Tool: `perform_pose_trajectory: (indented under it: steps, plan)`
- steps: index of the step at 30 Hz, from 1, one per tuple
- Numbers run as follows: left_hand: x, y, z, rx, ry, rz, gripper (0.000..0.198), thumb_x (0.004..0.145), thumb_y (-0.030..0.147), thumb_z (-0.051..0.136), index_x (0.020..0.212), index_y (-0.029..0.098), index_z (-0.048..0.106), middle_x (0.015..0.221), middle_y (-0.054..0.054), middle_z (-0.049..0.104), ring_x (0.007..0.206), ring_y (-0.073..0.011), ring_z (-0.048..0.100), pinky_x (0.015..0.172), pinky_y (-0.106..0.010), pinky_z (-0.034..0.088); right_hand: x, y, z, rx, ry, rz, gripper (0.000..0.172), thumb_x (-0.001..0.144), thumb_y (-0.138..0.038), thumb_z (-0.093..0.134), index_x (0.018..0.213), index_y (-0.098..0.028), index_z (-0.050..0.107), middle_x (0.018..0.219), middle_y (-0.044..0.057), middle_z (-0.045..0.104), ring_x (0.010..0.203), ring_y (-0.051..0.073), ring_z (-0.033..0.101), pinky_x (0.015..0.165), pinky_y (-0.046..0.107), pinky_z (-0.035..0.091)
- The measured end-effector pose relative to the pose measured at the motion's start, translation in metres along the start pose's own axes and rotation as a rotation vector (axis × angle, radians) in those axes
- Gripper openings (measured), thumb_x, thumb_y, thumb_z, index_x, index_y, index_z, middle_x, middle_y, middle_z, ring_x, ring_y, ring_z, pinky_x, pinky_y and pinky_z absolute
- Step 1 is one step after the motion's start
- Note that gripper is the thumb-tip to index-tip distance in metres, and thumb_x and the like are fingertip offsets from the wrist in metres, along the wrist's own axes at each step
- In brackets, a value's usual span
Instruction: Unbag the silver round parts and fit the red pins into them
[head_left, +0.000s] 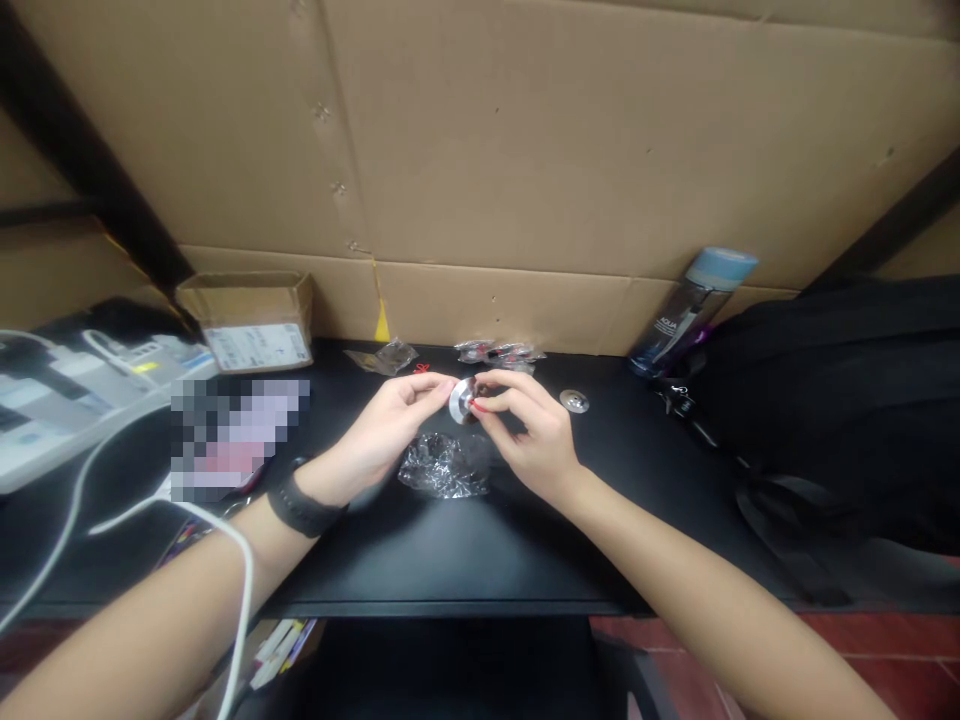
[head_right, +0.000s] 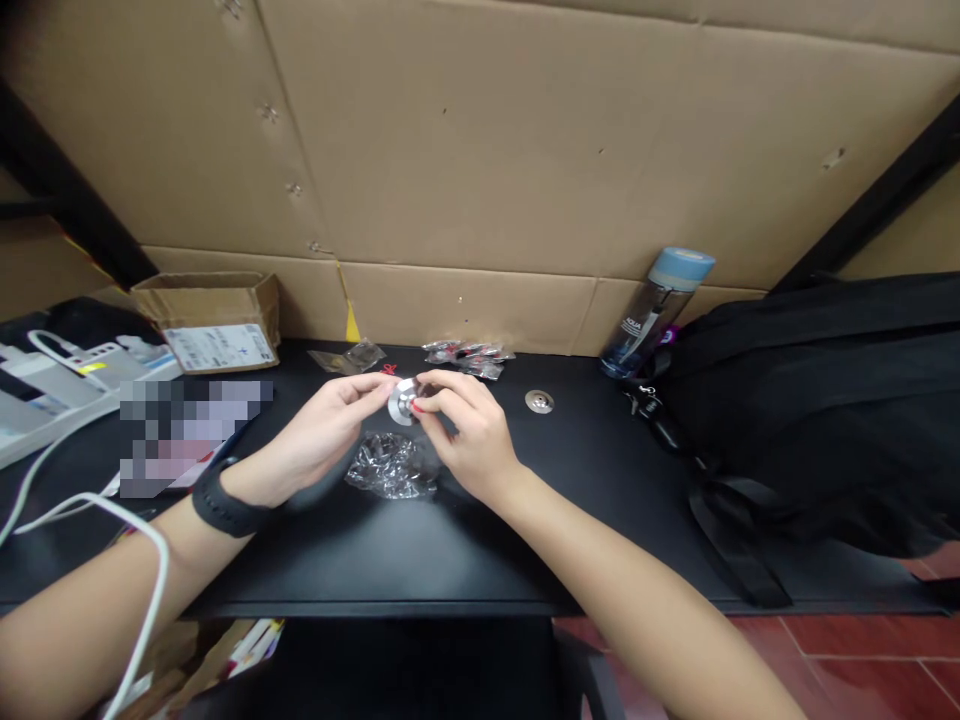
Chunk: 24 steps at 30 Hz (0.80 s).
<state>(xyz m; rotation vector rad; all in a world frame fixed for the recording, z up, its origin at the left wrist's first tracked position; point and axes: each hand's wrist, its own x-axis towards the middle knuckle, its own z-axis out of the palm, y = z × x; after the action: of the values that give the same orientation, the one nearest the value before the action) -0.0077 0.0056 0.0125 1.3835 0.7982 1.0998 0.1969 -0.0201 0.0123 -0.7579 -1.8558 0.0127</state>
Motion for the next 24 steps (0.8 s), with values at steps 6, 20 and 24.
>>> perform_pose_trajectory:
  steps: [6, 20, 24]
  plan:
    - [-0.005, 0.001, 0.002, 0.082, -0.071, 0.076, 0.046, 0.079, 0.038, 0.087, 0.121, 0.023, 0.076, 0.122, -0.01, 0.077, 0.119, -0.0294, 0.07, 0.11, -0.045, 0.051, 0.001, 0.001, -0.006, 0.018, 0.003, 0.076, 0.01, 0.096, -0.02, 0.067, 0.096, -0.028, 0.072, 0.113, 0.005, 0.076, 0.11, 0.024, 0.072, 0.097, 0.045, 0.061]
    - [-0.007, 0.003, 0.004, 0.059, -0.013, 0.04, 0.044, 0.078, 0.038, 0.088, 0.116, 0.019, 0.078, 0.116, -0.012, 0.079, 0.112, -0.0302, 0.073, 0.104, -0.047, 0.056, 0.001, 0.01, -0.012, -0.071, -0.169, -0.099, 0.04, 0.093, -0.021, 0.073, 0.131, -0.025, 0.065, 0.12, 0.01, 0.068, 0.112, 0.024, 0.068, 0.1, 0.042, 0.059]
    - [-0.008, 0.004, 0.005, 0.089, -0.014, 0.038, 0.046, 0.079, 0.038, 0.087, 0.118, 0.018, 0.076, 0.114, -0.012, 0.079, 0.112, -0.0294, 0.074, 0.103, -0.045, 0.057, 0.0, 0.011, -0.011, -0.088, -0.231, -0.088, 0.044, 0.094, -0.018, 0.07, 0.137, -0.027, 0.064, 0.121, 0.01, 0.063, 0.104, 0.021, 0.067, 0.089, 0.039, 0.062]
